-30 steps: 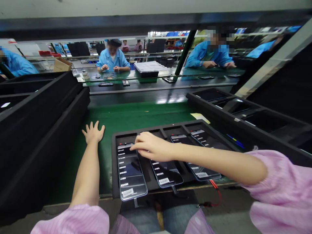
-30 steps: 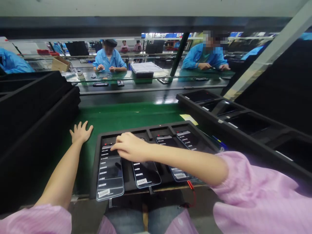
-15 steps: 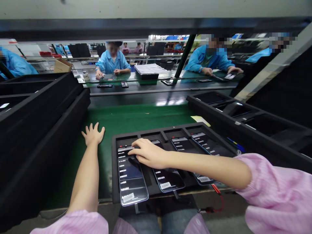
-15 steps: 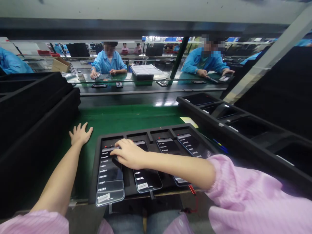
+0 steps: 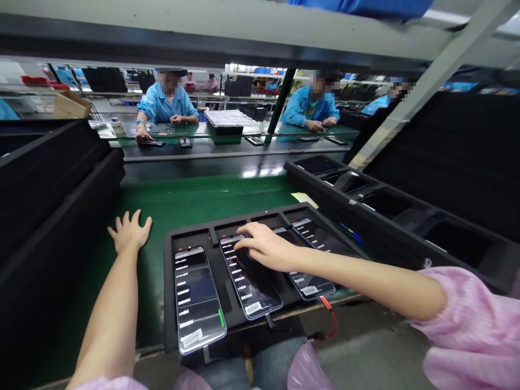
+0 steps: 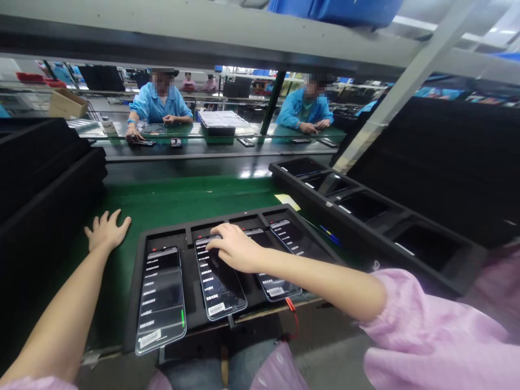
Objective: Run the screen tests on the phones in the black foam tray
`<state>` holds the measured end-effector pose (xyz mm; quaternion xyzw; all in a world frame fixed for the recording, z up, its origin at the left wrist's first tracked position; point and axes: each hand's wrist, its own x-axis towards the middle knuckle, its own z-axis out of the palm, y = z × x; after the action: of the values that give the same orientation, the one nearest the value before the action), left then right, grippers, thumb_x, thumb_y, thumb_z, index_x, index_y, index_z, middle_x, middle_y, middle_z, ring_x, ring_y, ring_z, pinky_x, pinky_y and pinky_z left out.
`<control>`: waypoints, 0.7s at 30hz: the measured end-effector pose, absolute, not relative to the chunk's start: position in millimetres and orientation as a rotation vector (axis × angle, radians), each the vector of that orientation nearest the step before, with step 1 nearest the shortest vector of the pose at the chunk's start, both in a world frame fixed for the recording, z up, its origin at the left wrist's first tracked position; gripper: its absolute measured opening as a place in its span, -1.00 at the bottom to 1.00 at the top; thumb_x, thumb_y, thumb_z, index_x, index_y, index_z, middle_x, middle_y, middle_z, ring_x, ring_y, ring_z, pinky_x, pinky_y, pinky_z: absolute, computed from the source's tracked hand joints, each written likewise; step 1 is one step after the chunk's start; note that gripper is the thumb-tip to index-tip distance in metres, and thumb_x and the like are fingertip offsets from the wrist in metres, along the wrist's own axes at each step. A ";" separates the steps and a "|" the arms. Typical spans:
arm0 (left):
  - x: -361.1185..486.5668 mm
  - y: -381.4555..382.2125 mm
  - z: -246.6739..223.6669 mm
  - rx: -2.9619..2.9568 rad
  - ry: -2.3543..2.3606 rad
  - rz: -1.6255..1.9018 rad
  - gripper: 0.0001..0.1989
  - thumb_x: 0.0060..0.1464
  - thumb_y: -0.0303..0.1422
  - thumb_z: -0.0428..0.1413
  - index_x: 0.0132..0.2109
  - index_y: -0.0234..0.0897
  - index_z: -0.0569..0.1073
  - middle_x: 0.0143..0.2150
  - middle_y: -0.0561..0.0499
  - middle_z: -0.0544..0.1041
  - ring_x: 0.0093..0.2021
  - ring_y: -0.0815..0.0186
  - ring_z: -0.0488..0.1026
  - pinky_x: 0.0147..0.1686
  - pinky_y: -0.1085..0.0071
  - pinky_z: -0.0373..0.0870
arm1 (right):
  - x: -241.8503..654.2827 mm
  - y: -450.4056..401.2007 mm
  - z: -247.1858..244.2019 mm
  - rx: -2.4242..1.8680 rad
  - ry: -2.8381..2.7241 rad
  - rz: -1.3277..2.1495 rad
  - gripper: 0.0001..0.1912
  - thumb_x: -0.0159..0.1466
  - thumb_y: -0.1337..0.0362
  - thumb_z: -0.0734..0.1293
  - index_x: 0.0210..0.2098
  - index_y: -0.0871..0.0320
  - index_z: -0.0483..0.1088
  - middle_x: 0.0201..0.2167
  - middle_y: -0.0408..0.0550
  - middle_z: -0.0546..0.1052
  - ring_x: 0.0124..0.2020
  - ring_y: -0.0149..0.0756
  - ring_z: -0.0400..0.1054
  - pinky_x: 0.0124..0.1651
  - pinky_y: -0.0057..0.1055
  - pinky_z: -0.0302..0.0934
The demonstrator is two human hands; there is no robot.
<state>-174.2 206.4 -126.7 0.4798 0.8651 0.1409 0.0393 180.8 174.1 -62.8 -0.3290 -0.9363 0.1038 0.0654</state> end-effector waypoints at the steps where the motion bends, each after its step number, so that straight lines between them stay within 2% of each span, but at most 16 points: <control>1: -174.3 206.2 -126.4 1.468 2.649 0.430 -0.33 0.07 0.01 -0.29 0.24 -0.22 0.14 0.33 -0.17 0.03 0.32 -0.04 -0.14 0.21 -0.12 -0.22 | 182.4 172.6 -63.8 -1.006 -2.845 0.304 -0.60 0.16 0.51 0.16 -0.09 0.13 0.45 0.02 0.13 0.32 0.09 -0.10 0.13 0.12 -0.04 0.06; 5: -174.2 205.3 -124.3 1.467 2.642 0.411 -0.32 0.07 0.01 -0.31 0.25 -0.21 0.12 0.33 -0.15 0.01 0.32 -0.02 -0.16 0.22 -0.11 -0.23 | 182.8 168.7 -65.2 -1.039 -2.922 0.225 -0.61 0.18 0.48 0.17 -0.06 0.12 0.44 0.09 0.16 0.26 0.14 -0.03 0.07 0.14 0.01 0.01; 9: -172.6 204.5 -121.3 1.466 2.647 0.380 -0.31 0.06 0.02 -0.33 0.25 -0.21 0.12 0.33 -0.15 0.02 0.32 -0.02 -0.15 0.22 -0.10 -0.21 | 196.4 172.3 -62.0 -1.049 -2.847 0.107 -0.55 0.16 0.50 0.17 0.01 0.16 0.38 0.10 0.18 0.26 0.14 -0.06 0.08 0.15 -0.01 0.01; 14: -170.8 204.8 -118.2 1.478 2.650 0.367 -0.27 0.04 0.06 -0.36 0.25 -0.23 0.11 0.33 -0.18 0.01 0.31 -0.07 -0.12 0.19 -0.13 -0.17 | 240.2 180.5 -60.0 -1.239 -2.692 0.078 -0.57 0.12 0.53 0.14 -0.12 0.12 0.46 0.03 0.11 0.31 0.11 -0.09 0.12 0.11 -0.02 0.07; 21: -171.8 205.7 -117.6 1.469 2.637 0.353 -0.24 0.04 0.08 -0.40 0.25 -0.26 0.10 0.34 -0.21 -0.01 0.32 -0.06 -0.15 0.18 -0.14 -0.19 | 278.3 175.4 -72.0 -1.410 -2.629 0.134 -0.56 0.14 0.50 0.13 -0.09 0.08 0.44 0.03 0.09 0.31 0.11 -0.11 0.13 0.11 -0.02 0.06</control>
<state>-171.8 205.7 -117.6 0.4827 0.8666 0.1161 0.0510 278.3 175.4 -72.0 -0.4709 -0.8777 0.0447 0.0774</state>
